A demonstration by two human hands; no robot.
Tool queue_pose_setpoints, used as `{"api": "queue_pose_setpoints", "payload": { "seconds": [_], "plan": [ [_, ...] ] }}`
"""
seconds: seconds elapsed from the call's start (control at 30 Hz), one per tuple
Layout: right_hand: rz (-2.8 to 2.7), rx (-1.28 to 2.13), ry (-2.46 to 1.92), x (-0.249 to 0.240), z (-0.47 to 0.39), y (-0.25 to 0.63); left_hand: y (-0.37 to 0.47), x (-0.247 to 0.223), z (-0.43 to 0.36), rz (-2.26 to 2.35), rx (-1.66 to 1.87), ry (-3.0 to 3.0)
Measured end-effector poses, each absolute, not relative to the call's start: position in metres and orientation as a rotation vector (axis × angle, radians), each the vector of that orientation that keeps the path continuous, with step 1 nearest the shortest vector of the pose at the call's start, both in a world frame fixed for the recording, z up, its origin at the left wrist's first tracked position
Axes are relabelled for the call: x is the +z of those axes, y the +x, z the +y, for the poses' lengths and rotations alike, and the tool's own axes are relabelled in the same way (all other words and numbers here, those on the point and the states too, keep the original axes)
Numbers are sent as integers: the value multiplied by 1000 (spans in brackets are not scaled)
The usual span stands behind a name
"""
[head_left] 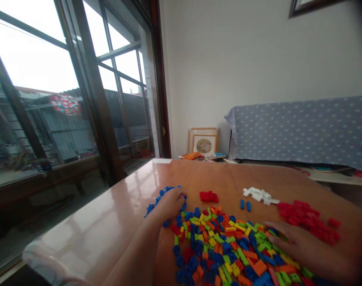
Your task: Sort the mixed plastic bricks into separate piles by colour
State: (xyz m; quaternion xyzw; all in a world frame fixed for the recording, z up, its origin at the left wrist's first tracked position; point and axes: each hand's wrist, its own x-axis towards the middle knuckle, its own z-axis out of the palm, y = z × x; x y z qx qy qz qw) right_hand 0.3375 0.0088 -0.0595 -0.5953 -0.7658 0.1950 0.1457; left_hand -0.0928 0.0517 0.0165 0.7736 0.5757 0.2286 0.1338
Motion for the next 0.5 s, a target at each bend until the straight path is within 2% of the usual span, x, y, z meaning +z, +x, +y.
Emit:
{"api": "queue_pose_setpoints", "payload": {
  "seconds": [0.23, 0.5],
  "plan": [
    [-2178, 540, -1720, -71, 14, 344, -94, -2, 57, 1801, 281, 2490],
    [-2183, 557, -1745, -71, 14, 344, -81, -5, 55, 1969, 240, 2471]
  ]
}}
